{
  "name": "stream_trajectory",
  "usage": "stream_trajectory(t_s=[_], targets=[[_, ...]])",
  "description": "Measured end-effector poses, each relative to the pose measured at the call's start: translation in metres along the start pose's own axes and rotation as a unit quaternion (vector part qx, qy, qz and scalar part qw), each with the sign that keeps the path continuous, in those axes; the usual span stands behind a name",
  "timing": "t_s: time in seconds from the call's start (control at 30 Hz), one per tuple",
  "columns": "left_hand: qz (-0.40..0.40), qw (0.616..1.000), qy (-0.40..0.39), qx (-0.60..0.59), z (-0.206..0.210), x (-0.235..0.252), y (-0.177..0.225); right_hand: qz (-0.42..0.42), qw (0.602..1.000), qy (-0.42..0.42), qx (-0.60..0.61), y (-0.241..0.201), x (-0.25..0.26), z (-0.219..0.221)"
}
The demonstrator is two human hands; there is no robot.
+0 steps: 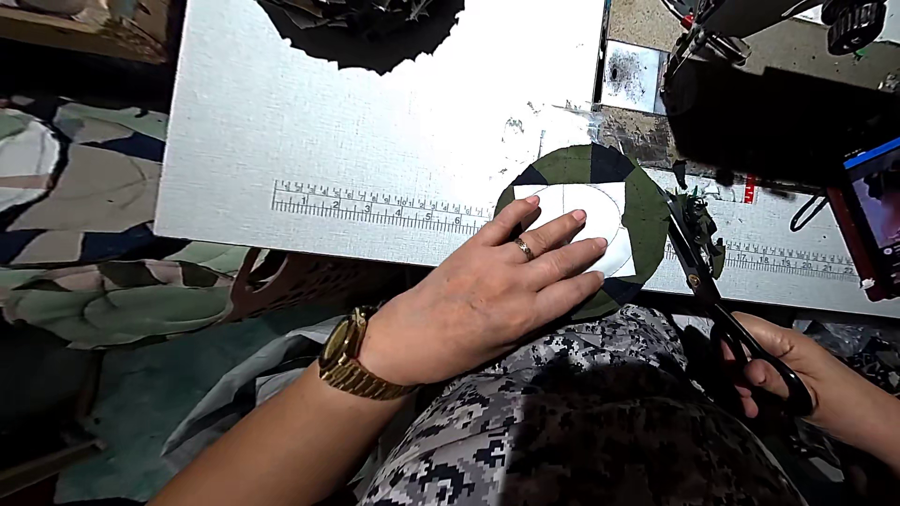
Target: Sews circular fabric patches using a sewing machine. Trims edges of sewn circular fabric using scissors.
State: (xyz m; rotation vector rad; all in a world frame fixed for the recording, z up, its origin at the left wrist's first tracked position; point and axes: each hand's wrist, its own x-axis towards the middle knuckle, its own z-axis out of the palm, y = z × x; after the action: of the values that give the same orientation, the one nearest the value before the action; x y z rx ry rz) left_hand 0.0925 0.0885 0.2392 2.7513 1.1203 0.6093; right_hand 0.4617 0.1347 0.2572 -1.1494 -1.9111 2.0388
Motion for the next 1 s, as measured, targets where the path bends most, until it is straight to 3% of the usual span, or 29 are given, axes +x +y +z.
stream_trajectory(t_s=[0.23, 0.53, 1.0], targets=[[-0.055, 0.997, -0.002, 0.052, 0.014, 0.008, 0.022, 0.031, 0.996, -0.083, -0.017, 0.004, -0.003, -0.009], [0.015, 0.998, -0.018, -0.054, 0.001, -0.001, -0.002, 0.014, 0.991, -0.131, -0.02, 0.0, 0.006, -0.018], [0.022, 0.999, -0.006, -0.04, -0.001, -0.001, -0.008, -0.013, 1.0, 0.007, 0.006, -0.001, 0.003, 0.006]])
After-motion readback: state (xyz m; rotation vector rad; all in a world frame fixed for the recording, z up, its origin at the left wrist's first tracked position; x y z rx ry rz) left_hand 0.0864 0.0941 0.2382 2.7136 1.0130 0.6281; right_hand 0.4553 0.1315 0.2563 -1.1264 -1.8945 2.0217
